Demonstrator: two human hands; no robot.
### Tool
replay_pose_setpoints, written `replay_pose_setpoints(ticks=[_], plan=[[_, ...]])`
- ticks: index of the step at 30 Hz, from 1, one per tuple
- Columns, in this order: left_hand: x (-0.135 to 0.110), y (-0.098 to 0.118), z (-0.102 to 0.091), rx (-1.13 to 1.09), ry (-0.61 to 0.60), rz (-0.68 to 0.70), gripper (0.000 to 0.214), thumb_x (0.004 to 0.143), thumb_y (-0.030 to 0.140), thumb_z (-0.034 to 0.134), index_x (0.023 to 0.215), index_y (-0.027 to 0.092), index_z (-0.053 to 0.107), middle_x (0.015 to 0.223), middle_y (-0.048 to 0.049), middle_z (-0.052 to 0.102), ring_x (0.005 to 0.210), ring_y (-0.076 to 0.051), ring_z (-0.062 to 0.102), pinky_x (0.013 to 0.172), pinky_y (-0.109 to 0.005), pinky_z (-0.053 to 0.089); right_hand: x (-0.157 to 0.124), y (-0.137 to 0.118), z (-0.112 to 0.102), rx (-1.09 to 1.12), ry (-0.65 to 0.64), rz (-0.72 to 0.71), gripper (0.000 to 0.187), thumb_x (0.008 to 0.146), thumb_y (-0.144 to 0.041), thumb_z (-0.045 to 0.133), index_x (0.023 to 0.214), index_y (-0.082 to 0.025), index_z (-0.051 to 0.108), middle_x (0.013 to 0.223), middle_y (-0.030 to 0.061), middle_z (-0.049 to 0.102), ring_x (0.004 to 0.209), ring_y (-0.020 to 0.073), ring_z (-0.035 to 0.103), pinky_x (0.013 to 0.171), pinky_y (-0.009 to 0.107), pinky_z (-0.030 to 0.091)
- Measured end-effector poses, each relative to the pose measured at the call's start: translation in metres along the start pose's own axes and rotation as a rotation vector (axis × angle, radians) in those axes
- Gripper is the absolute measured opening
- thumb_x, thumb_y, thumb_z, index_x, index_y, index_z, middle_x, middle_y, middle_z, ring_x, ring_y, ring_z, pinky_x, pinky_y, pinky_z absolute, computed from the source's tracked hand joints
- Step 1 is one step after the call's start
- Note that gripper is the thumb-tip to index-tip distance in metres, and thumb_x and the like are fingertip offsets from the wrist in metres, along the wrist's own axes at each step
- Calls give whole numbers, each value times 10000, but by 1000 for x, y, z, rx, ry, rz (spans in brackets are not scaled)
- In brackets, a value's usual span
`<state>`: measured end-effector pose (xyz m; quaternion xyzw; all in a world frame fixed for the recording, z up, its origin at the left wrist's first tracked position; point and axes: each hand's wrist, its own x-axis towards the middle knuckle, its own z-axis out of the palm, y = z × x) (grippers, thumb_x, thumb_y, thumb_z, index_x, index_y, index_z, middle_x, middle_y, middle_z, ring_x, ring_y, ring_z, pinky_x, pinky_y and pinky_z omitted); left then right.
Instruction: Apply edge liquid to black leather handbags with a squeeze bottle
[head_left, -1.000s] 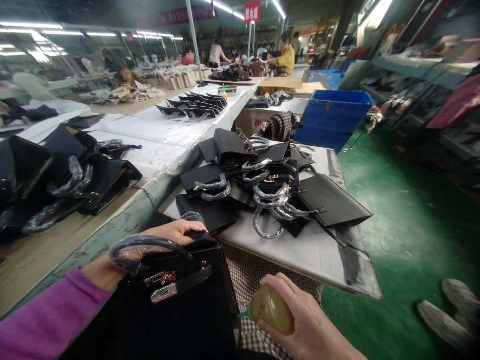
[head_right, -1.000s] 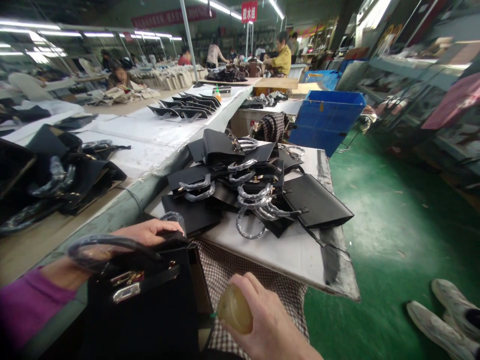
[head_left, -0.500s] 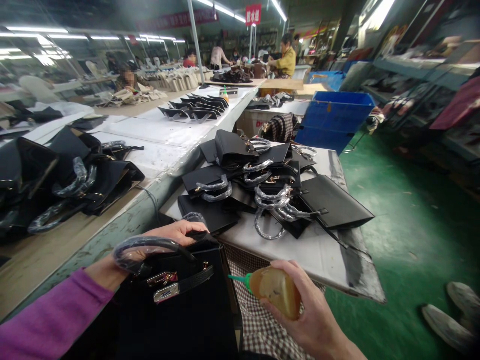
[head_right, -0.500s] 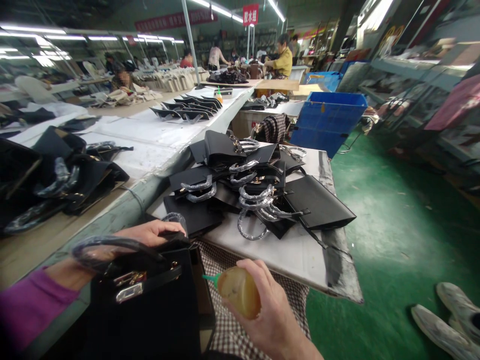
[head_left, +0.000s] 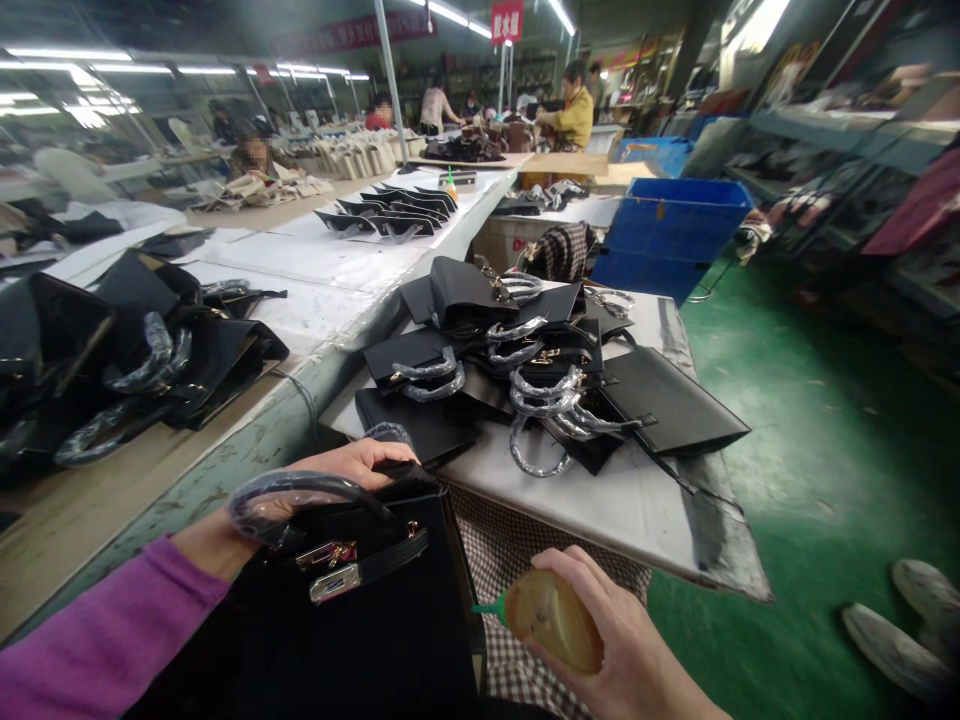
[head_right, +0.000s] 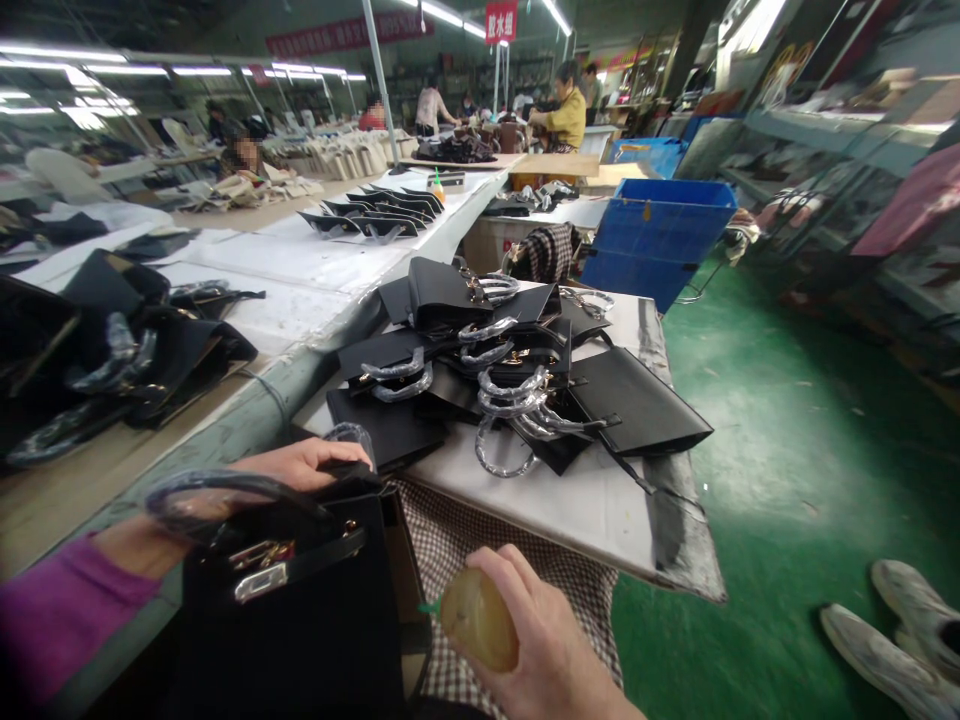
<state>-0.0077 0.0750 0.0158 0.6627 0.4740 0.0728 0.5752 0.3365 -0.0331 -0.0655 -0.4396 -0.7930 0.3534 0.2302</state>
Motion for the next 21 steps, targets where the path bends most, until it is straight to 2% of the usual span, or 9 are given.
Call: replay_pose_setpoints(ticks=[4, 7, 9, 11, 14, 18, 21], plan=[[2, -2, 0, -19, -32, -1, 129, 914, 236, 625, 971, 178, 725, 952, 7, 687, 894, -195, 629, 820, -233, 483, -2, 1, 2, 38, -12, 38, 459, 911, -269, 739, 1316, -306, 526, 1128, 47, 683, 891, 232, 735, 757, 360, 626], [0, -5, -9, 0, -33, -22, 139, 907, 293, 659, 958, 176, 715, 951, -2, 690, 901, -202, 639, 830, -240, 494, -3, 3, 2, 98, 31, 110, 445, 876, -291, 753, 1285, -277, 580, 1142, 64, 716, 948, 257, 740, 831, 397, 621], [-6, -5, -21, 69, -44, 3, 191, 922, 333, 666, 997, 165, 713, 1016, -28, 700, 963, -218, 649, 884, -256, 501, -4, 4, 1, 172, 102, 204, 463, 858, -354, 765, 1284, -270, 603, 1134, 64, 742, 938, 271, 743, 846, 410, 615], [-16, -1, -34, 152, -45, 58, 225, 967, 347, 648, 1083, 168, 720, 1116, -43, 706, 1056, -226, 653, 957, -258, 489, -6, 5, 0, 274, 204, 320, 468, 868, -441, 742, 1287, -273, 616, 1091, 49, 761, 898, 274, 739, 795, 387, 611], [-31, 9, -42, 241, 9, 97, 215, 1048, 317, 564, 1161, 223, 722, 1224, -16, 705, 1138, -205, 653, 1014, -236, 469, -7, 7, -3, 398, 355, 456, 485, 894, -564, 683, 1281, -278, 625, 1026, 30, 765, 874, 275, 724, 727, 344, 596], [-36, 9, -24, 296, 43, 140, 231, 1000, 147, 548, 1133, 227, 719, 1307, -1, 687, 1208, -190, 630, 1076, -216, 424, -6, 13, -2, 408, 433, 554, 558, 881, -641, 690, 1299, -280, 617, 1047, 36, 762, 907, 281, 720, 791, 357, 601], [-32, -4, -5, 214, 62, 160, 203, 1005, 169, 572, 1124, 233, 724, 1302, -3, 684, 1210, -182, 634, 1081, -220, 435, -4, 23, 5, 362, 406, 518, 552, 899, -613, 697, 1316, -267, 596, 1106, 54, 750, 969, 295, 739, 865, 402, 608]])
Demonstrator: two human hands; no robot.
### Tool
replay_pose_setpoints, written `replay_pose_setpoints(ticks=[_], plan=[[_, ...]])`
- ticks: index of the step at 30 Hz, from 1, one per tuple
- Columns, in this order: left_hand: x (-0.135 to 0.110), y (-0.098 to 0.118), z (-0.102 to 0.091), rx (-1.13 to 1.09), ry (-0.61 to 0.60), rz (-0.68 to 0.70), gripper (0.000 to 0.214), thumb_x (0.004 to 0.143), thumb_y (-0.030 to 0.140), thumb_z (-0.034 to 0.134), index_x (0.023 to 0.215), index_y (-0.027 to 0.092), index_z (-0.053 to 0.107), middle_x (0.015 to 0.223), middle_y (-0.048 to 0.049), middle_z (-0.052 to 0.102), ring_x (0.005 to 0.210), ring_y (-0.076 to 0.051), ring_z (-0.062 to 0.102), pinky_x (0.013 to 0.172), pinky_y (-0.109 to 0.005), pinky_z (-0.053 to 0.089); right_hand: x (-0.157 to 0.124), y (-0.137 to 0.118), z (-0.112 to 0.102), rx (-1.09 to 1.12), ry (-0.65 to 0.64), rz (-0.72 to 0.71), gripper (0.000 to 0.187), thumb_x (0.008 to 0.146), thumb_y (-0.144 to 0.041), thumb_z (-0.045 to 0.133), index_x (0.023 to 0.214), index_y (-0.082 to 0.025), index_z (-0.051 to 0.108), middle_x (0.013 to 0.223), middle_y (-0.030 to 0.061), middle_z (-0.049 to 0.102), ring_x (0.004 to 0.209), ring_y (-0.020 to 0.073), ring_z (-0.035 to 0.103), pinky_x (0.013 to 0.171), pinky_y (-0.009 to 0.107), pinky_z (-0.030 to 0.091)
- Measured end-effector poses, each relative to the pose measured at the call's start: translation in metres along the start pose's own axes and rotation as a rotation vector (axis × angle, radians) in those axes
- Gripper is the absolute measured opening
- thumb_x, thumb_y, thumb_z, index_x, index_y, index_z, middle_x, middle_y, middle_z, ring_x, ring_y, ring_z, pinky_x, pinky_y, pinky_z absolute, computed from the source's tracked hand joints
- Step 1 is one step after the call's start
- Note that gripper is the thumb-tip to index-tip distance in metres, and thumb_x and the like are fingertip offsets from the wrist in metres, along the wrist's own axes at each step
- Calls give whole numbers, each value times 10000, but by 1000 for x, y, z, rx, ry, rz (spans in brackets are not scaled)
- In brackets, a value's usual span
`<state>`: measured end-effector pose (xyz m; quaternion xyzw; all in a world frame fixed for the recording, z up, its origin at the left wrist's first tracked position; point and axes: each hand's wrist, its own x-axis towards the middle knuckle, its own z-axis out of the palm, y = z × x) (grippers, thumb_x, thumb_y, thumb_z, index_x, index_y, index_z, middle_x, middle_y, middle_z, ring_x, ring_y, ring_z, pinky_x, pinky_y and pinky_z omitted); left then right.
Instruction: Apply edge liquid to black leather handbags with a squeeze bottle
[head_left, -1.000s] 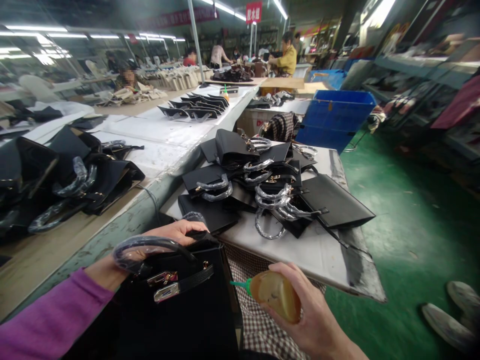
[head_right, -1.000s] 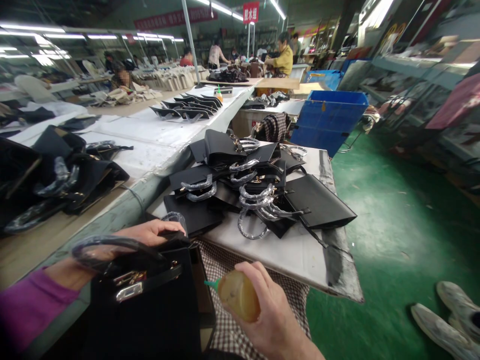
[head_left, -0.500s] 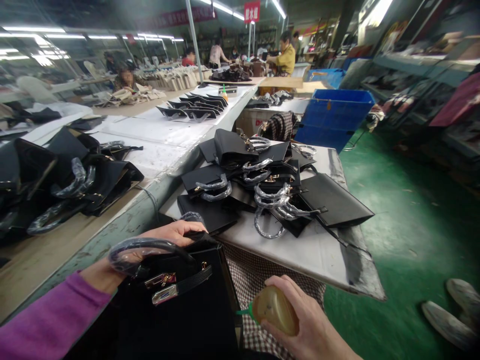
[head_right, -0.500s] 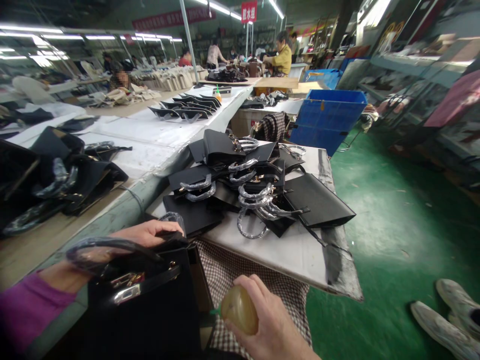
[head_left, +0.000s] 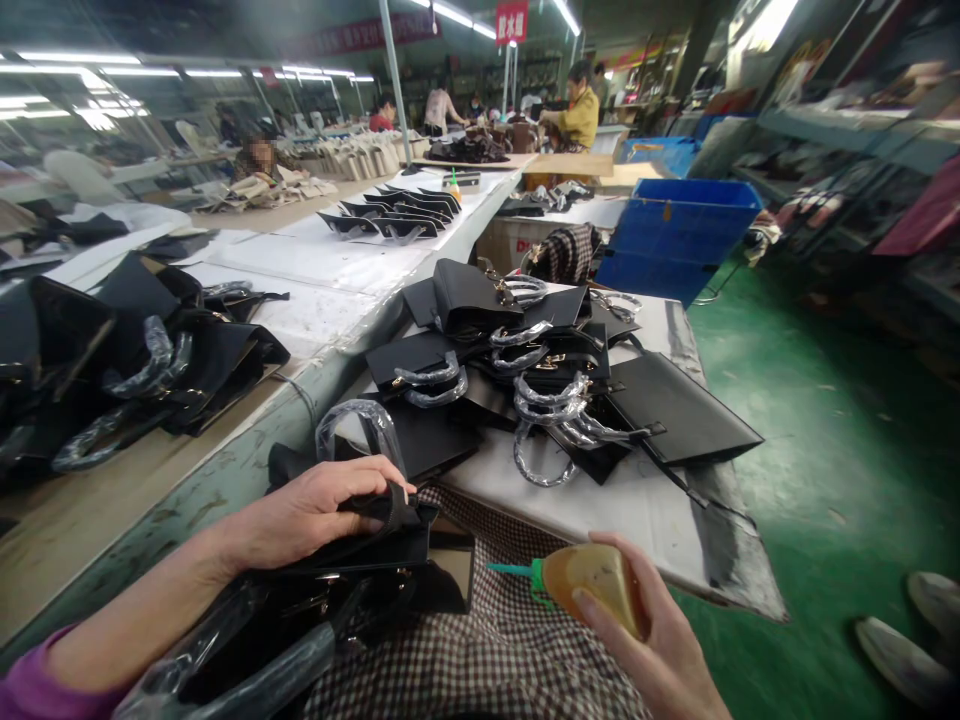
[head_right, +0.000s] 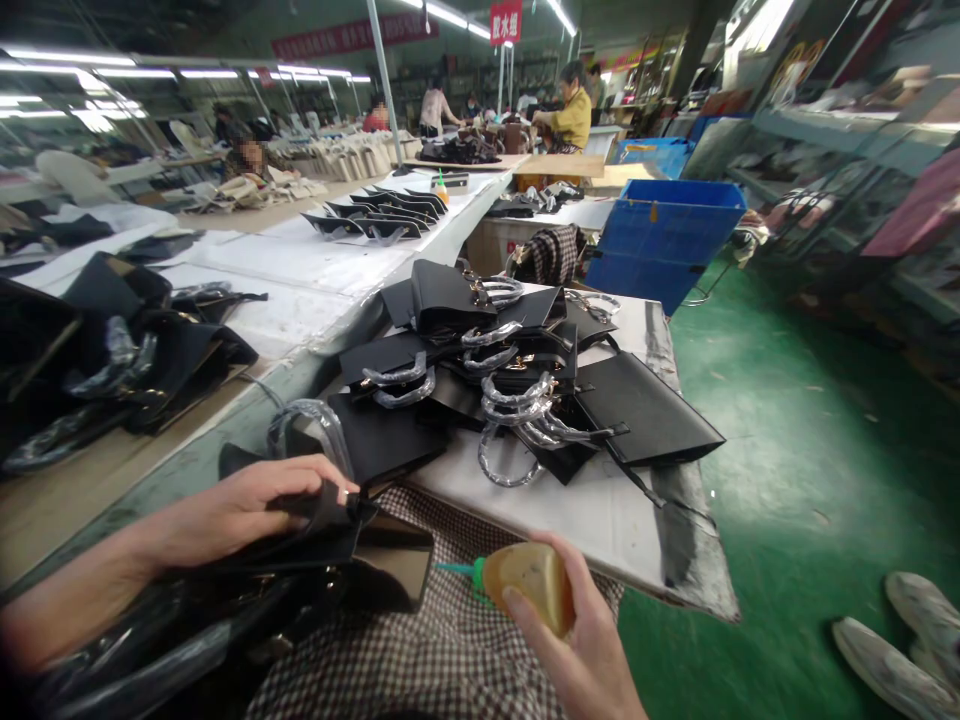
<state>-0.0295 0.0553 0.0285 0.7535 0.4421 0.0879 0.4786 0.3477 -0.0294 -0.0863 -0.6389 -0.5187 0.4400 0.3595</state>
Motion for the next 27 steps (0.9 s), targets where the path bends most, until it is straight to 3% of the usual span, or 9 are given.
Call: replay_pose_setpoints(ticks=[5, 10, 14, 21, 27], plan=[[-1, -9, 14, -5, 74, 11, 145, 1042, 244, 579, 1064, 234, 722, 1312, -3, 677, 1218, -177, 636, 1082, -222, 446, 19, 13, 19, -200, -61, -262, 490, 930, -529, 713, 1286, -211, 602, 1124, 109, 759, 952, 316, 766, 882, 485, 640], [-6, -7, 17, -21, 67, 14, 160, 1021, 183, 581, 1069, 251, 717, 1332, 6, 679, 1242, -177, 632, 1093, -224, 452, 41, 21, 42, -241, -65, -373, 461, 921, -449, 721, 1290, -207, 591, 1209, 146, 745, 1081, 341, 750, 970, 536, 619], [-13, -8, 22, 6, 71, -12, 158, 1022, 173, 552, 1034, 240, 695, 1355, -5, 664, 1263, -192, 630, 1102, -242, 459, 50, 28, 53, -265, -66, -424, 440, 942, -416, 712, 1308, -217, 571, 1223, 142, 735, 1096, 326, 745, 963, 513, 626], [-27, -7, 36, 8, 47, 1, 216, 1020, 125, 558, 1084, 310, 648, 1371, 69, 648, 1282, -153, 620, 1122, -206, 452, 50, 30, 53, -278, -76, -481, 447, 963, -393, 686, 1338, -198, 541, 1230, 167, 709, 1109, 336, 729, 959, 513, 615], [-36, -4, 49, 33, 20, -1, 203, 1033, 166, 572, 1133, 331, 636, 1393, 67, 648, 1282, -158, 629, 1126, -206, 463, 52, 22, 52, -266, -161, -404, 420, 943, -378, 705, 1309, -217, 575, 1212, 136, 708, 1054, 312, 732, 914, 462, 612]])
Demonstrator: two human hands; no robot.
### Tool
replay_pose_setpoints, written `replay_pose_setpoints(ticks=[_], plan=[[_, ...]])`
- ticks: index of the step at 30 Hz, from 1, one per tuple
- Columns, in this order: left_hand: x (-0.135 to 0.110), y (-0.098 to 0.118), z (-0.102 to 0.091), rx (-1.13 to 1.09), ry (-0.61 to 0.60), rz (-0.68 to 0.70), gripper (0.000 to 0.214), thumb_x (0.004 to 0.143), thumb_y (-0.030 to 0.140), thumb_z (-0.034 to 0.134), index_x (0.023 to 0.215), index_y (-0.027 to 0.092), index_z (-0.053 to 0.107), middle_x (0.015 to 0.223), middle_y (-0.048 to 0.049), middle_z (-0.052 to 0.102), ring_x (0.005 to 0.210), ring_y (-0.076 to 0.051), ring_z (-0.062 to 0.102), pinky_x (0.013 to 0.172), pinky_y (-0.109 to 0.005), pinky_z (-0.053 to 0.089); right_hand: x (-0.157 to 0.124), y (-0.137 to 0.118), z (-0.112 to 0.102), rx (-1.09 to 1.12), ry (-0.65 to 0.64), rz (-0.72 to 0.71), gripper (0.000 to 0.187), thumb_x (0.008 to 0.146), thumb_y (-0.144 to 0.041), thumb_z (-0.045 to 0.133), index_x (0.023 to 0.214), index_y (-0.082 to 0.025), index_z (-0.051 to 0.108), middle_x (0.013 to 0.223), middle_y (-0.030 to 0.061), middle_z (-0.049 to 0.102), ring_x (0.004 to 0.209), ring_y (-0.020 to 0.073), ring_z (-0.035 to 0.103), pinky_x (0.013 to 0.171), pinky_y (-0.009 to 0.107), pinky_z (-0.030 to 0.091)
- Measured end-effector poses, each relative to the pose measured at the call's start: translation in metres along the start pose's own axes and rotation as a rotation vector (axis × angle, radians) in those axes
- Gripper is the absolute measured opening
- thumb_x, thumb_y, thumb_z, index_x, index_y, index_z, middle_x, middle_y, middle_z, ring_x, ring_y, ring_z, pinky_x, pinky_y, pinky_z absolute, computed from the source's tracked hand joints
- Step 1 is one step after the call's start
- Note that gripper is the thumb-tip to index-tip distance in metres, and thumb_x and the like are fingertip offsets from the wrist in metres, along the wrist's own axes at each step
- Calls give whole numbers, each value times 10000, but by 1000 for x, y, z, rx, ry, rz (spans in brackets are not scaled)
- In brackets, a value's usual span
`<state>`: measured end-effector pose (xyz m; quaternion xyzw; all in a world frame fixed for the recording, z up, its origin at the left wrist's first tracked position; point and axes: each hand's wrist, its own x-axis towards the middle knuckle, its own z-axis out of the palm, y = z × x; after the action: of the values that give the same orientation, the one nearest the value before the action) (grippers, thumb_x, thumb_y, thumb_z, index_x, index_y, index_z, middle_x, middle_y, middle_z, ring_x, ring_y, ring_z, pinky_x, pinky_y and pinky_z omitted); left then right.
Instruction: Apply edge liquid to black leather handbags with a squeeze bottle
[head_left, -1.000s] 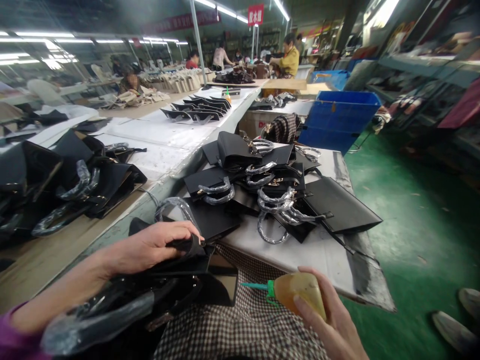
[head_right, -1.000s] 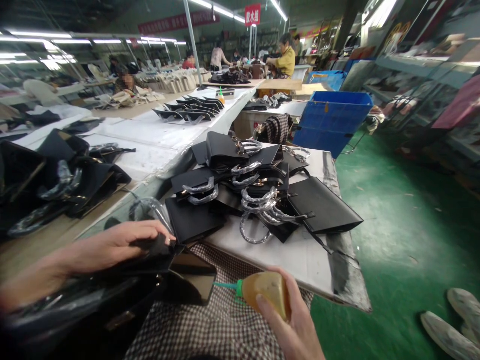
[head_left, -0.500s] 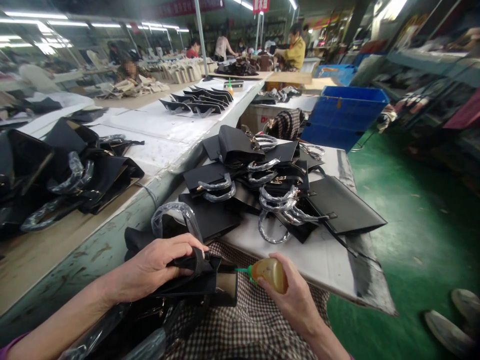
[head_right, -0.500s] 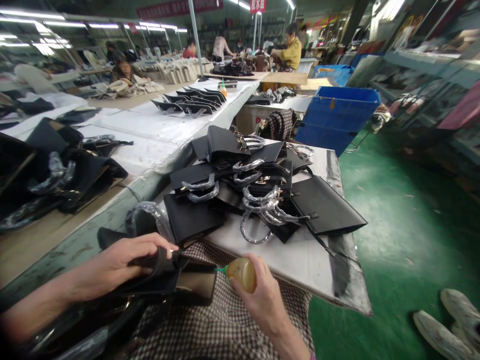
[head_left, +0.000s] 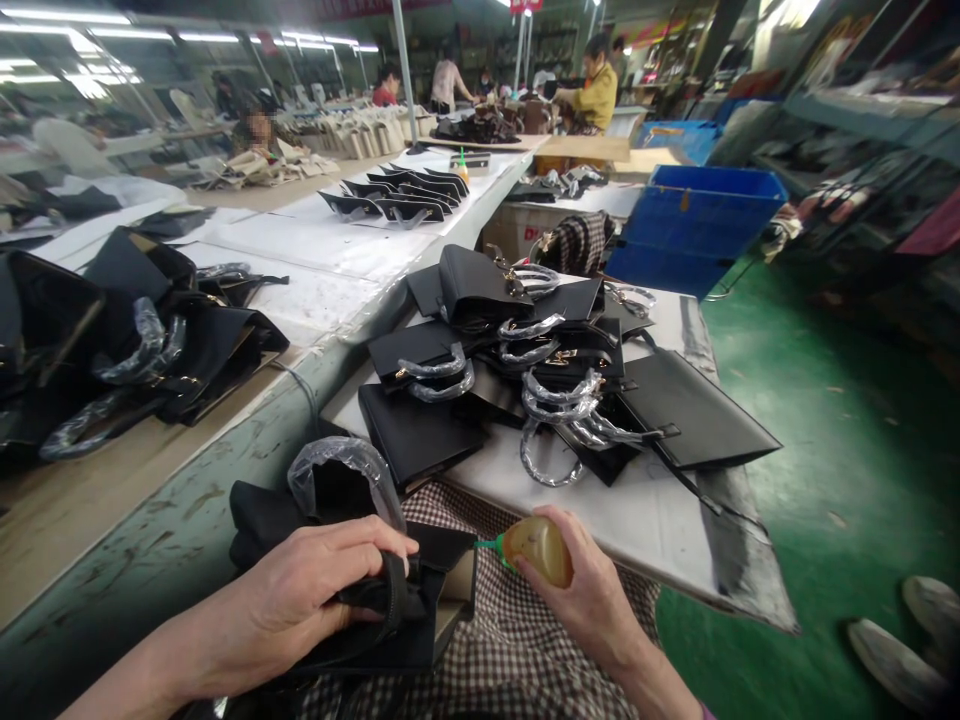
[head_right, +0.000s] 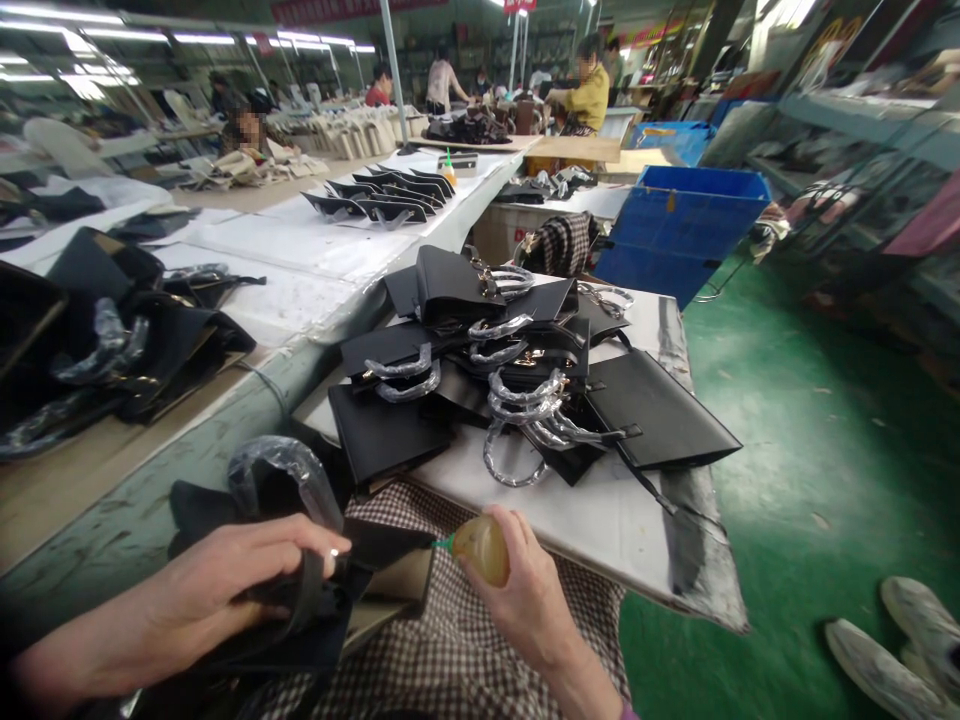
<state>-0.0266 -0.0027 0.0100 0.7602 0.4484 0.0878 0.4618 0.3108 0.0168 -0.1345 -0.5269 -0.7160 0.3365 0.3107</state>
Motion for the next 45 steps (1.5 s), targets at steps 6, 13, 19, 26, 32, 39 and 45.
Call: replay_pose_setpoints(ticks=[6, 13, 19, 26, 32, 39, 45], plan=[[-9, -1, 9, 62, -19, 34, 261, 996, 105, 591, 1151, 314, 608, 1417, 50, 644, 1304, -163, 624, 1144, -203, 451, 9, 2, -7, 75, -58, 146, 419, 923, -456, 720, 1244, -208, 612, 1092, 87, 748, 933, 290, 736, 879, 458, 602], [-19, 2, 17, 108, -67, 20, 368, 1021, 52, 510, 1216, 358, 573, 1419, 78, 621, 1364, -121, 575, 1189, -199, 412, 14, 6, -6, 164, -79, 240, 483, 854, -514, 729, 1219, -217, 615, 1094, 88, 749, 947, 312, 714, 898, 466, 566], [-20, 2, 18, 131, -88, 20, 333, 1036, 94, 508, 1232, 354, 578, 1434, 74, 616, 1357, -110, 587, 1183, -184, 426, 16, 3, -14, 230, -186, 283, 521, 833, -516, 718, 1213, -174, 620, 1005, 91, 745, 898, 316, 701, 851, 468, 550], [-18, 1, 16, 172, -45, 78, 353, 989, 40, 530, 1197, 315, 604, 1421, 54, 651, 1344, -113, 615, 1163, -170, 460, 3, -5, -20, 306, -262, 308, 446, 831, -481, 731, 1168, -199, 656, 950, 44, 751, 854, 286, 701, 795, 412, 561], [-18, -2, 18, 196, -52, 93, 297, 1002, 67, 538, 1181, 293, 608, 1416, 33, 662, 1328, -122, 629, 1158, -175, 471, -2, 10, -8, 266, -144, 336, 570, 848, -550, 731, 1262, -185, 587, 1122, 119, 732, 1000, 340, 684, 934, 504, 525], [-22, -2, 20, 171, -72, 56, 365, 1025, 73, 521, 1248, 357, 570, 1452, 85, 617, 1368, -95, 578, 1188, -172, 425, -5, 7, -10, 290, -169, 334, 533, 825, -516, 739, 1229, -192, 612, 1083, 97, 737, 974, 333, 696, 918, 483, 530], [-23, -1, 22, 178, -63, 72, 416, 1004, 27, 505, 1242, 365, 554, 1441, 88, 623, 1364, -86, 587, 1181, -166, 433, -4, 3, -13, 319, -171, 387, 570, 824, -554, 709, 1235, -176, 594, 1075, 108, 732, 980, 341, 694, 915, 485, 526]])
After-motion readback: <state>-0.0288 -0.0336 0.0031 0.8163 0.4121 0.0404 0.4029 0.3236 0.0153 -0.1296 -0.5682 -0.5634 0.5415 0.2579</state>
